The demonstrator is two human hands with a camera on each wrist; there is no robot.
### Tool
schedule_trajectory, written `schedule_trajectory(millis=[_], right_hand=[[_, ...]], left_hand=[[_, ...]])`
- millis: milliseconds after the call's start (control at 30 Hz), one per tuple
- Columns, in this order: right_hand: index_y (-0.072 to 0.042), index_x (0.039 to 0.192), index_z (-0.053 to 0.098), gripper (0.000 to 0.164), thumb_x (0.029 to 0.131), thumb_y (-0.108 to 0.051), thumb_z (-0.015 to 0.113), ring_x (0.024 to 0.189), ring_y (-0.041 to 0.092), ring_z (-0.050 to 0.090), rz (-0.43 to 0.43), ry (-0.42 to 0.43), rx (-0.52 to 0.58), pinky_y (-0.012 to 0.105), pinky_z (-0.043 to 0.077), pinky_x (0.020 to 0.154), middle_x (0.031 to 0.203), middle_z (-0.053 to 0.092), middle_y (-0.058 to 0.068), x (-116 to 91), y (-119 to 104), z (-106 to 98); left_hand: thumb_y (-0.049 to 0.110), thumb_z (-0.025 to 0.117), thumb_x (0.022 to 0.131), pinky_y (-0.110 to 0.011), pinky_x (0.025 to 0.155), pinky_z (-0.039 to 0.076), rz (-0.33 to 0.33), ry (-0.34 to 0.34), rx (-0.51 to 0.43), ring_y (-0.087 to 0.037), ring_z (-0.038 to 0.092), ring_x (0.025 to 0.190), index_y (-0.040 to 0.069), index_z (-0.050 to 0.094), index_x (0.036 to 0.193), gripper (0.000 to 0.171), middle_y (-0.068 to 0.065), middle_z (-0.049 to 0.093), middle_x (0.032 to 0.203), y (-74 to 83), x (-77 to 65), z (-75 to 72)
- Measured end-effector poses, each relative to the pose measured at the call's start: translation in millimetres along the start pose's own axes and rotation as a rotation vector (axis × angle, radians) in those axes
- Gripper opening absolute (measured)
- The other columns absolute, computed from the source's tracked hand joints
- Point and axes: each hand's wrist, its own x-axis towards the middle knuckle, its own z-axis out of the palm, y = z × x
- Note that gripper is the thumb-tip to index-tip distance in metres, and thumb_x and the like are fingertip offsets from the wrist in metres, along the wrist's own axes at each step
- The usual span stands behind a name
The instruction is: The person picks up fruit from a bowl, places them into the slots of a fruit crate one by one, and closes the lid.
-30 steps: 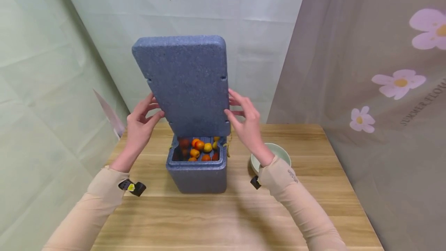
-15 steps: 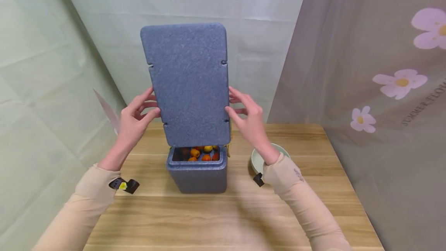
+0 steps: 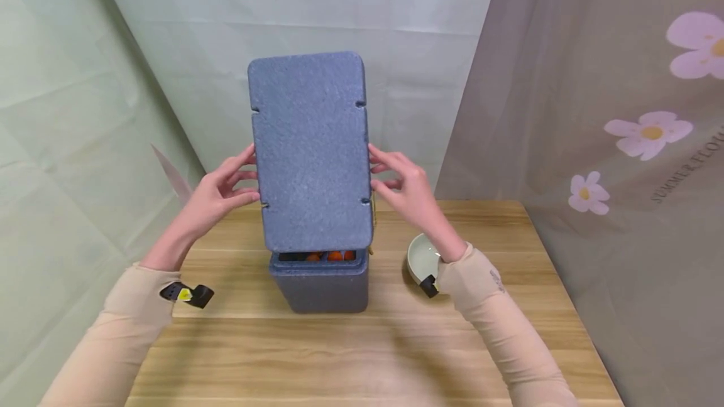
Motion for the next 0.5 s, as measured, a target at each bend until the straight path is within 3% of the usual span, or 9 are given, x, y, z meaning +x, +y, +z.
schedule_trajectory(millis=[200,500], right_hand=[[-0.008,0.145,0.050,0.058,0.090,0.001,0.068,0.112,0.030,0.065,0.054,-0.084,0.000,0.019,0.055,0.087,0.126,0.062,0.018,-1.6,4.2,-3.8],[-0.007,0.145,0.050,0.056,0.092,-0.002,0.066,0.113,0.031,0.064,0.091,-0.141,-0.012,0.018,0.054,0.088,0.123,0.062,0.017,-4.5,15.3,-7.3]], left_hand=[[-0.008,0.060,0.092,-0.015,0.094,0.051,-0.046,-0.098,-0.015,-0.003,0.053,0.118,0.021,0.020,0.159,0.082,-0.007,0.036,0.144,-3.3,-3.8,-8.0],[-0.001,0.061,0.094,-0.015,0.092,0.051,-0.073,-0.104,-0.021,-0.003,0.055,0.118,0.018,0.027,0.157,0.075,0.005,0.041,0.140,-9.0,-6.1,-8.7]])
